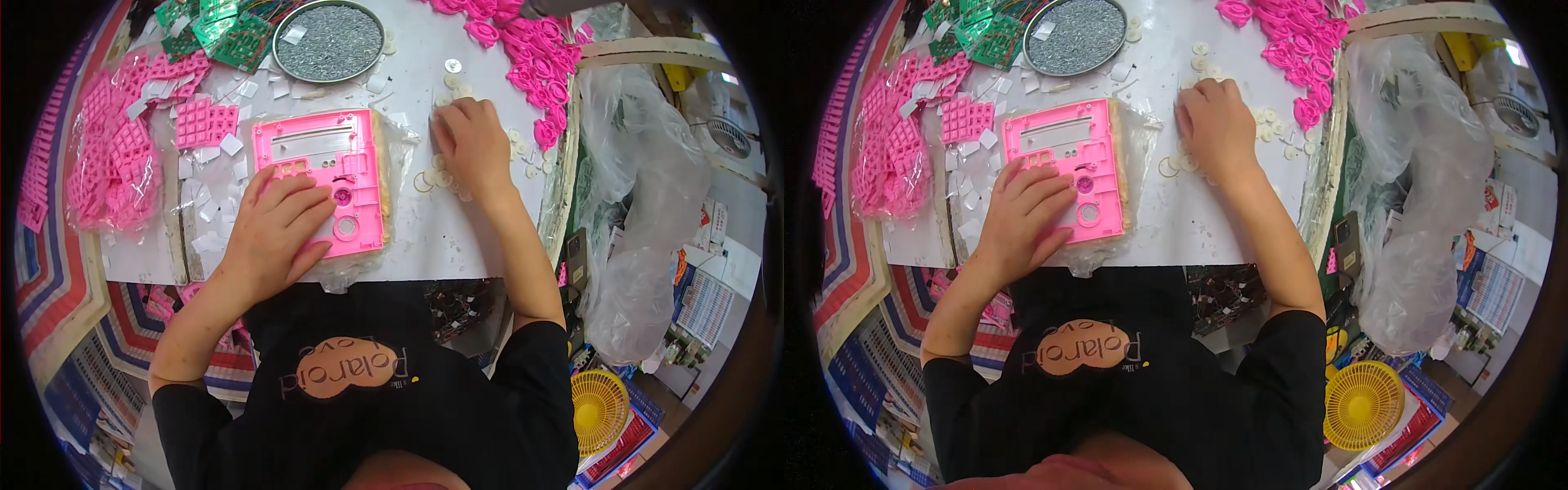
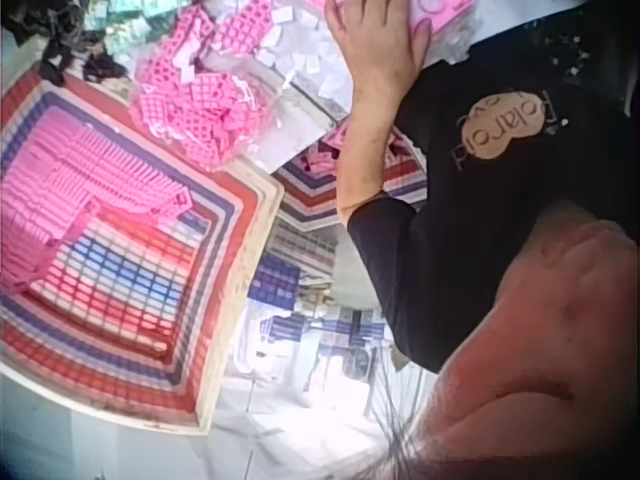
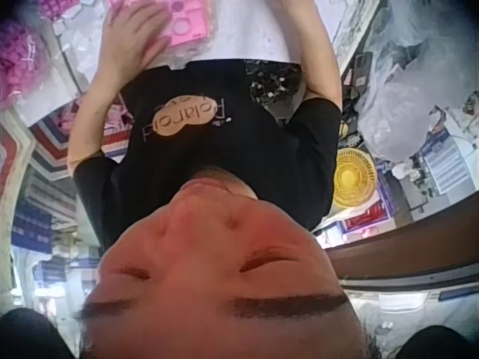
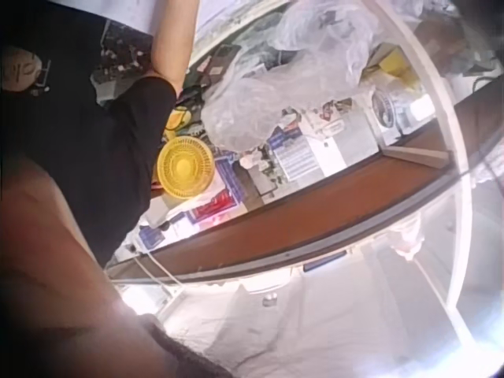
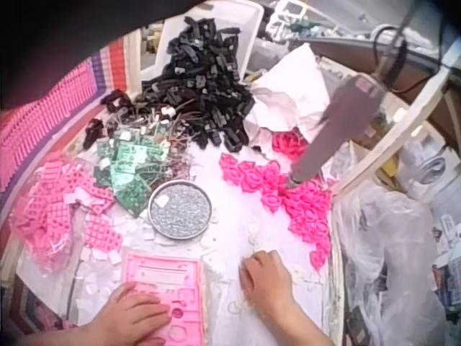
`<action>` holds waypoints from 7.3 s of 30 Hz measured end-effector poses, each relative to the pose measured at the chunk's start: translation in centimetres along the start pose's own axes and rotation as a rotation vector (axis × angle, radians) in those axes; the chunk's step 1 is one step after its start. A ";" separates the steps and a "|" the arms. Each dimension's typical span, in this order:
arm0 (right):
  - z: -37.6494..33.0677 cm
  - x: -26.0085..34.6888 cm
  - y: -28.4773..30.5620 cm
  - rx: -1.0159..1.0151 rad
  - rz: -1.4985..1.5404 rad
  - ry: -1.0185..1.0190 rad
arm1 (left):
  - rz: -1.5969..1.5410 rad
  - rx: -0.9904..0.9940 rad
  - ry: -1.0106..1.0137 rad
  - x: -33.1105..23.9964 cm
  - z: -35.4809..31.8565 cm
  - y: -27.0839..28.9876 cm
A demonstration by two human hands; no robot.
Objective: Assembling a toy cash register by installing circuit boards and using a hot glue gun.
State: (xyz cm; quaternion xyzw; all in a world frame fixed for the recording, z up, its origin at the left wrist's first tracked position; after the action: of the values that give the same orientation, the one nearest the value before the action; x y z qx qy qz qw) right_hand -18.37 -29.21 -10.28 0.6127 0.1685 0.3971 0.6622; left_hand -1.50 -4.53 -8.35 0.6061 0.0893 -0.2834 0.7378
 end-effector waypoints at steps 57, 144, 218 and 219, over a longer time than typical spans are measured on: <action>-3.5 12.3 -0.1 0.125 0.168 0.222 | 0.618 0.227 0.305 15.4 14.3 1.0; -2.4 12.3 2.7 0.401 1.527 0.139 | 0.237 -0.071 -0.082 -0.7 0.8 -1.0; 1.8 17.5 4.9 0.250 0.754 0.373 | -0.253 -0.206 0.371 1.8 -0.5 10.9; 1.4 17.6 4.4 0.433 0.759 0.324 | -0.356 -0.169 0.361 1.6 -0.6 9.9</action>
State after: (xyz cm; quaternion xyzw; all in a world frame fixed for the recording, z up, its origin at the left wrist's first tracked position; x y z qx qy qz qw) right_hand -7.78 -17.55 -1.21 0.6853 0.1129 0.6575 0.2920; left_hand 5.15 -3.42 -0.91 0.5578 0.3481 -0.2875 0.6965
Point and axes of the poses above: each hand's wrist, its own z-axis towards the middle knuckle, its own y-axis out of the back of the hand, x = y × z, the point moved 3 cm from there along z, towards the middle knuckle, and after that the axes turned 12 degrees about -y, right-handed, at the moved point
